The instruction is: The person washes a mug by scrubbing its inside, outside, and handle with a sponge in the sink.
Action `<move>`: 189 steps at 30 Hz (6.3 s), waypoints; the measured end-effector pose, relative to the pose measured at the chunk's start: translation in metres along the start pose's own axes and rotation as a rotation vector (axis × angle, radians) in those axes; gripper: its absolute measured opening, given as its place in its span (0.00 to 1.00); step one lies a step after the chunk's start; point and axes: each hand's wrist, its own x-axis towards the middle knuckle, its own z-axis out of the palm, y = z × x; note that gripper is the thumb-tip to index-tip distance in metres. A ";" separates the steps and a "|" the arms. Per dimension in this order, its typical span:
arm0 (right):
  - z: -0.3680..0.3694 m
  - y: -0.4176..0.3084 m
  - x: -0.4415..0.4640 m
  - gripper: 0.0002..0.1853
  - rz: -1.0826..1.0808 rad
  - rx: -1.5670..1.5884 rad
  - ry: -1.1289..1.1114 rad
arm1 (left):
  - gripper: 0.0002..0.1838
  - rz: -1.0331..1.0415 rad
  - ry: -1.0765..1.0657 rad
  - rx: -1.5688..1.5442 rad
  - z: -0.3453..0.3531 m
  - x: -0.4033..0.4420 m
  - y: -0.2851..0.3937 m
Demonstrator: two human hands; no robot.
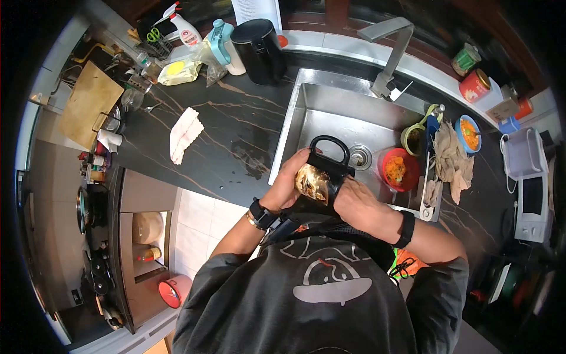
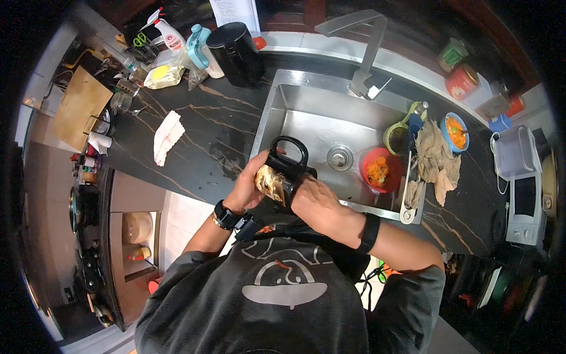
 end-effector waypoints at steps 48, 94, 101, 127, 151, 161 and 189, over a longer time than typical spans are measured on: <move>-0.009 -0.025 0.015 0.18 0.427 1.251 0.507 | 0.25 0.511 0.111 0.269 0.007 -0.004 0.005; 0.035 0.030 0.004 0.26 -0.059 0.270 0.184 | 0.21 0.110 0.128 0.331 0.007 0.018 -0.007; 0.002 0.002 0.006 0.23 0.238 1.690 0.055 | 0.22 0.115 -0.023 -0.049 0.000 0.011 0.001; -0.005 -0.010 -0.014 0.27 0.252 1.292 0.201 | 0.22 0.202 0.011 -0.062 0.005 0.019 0.010; 0.000 0.016 -0.044 0.33 0.247 1.264 0.085 | 0.21 0.282 0.080 0.026 -0.006 0.022 -0.002; -0.014 -0.012 -0.023 0.36 0.178 1.140 -0.039 | 0.23 0.077 -0.097 -0.069 0.010 0.018 0.012; 0.020 0.026 -0.001 0.16 0.756 1.523 0.713 | 0.22 0.162 0.203 -0.095 -0.014 0.027 -0.005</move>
